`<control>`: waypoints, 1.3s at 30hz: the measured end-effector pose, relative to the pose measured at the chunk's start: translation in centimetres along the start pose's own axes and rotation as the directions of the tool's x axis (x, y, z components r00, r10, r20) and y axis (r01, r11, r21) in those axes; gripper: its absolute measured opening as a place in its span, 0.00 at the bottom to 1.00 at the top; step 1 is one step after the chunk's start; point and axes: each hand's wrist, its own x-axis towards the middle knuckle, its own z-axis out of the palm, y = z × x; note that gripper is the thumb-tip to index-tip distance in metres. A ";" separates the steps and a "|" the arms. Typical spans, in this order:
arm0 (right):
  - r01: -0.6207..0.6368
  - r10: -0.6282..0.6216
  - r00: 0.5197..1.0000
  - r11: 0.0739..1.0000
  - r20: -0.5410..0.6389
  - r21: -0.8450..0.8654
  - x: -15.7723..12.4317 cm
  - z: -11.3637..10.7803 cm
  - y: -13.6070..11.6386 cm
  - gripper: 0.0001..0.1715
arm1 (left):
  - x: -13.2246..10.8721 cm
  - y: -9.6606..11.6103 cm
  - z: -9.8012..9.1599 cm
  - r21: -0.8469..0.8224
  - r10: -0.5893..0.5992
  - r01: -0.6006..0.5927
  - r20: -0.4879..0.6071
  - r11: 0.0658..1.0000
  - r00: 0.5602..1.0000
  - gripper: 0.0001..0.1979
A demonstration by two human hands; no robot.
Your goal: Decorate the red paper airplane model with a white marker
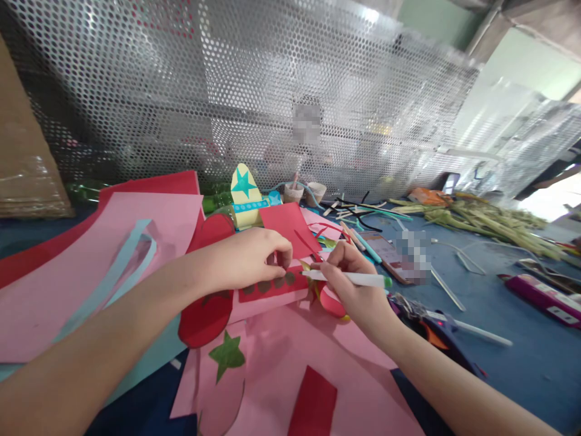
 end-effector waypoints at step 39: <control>0.012 -0.007 0.997 0.998 0.076 -0.064 0.1 0.0 0.5 0.15 | 0.1 -0.1 0.1 -0.002 0.019 -0.019 -0.016 1.000 1.000 0.03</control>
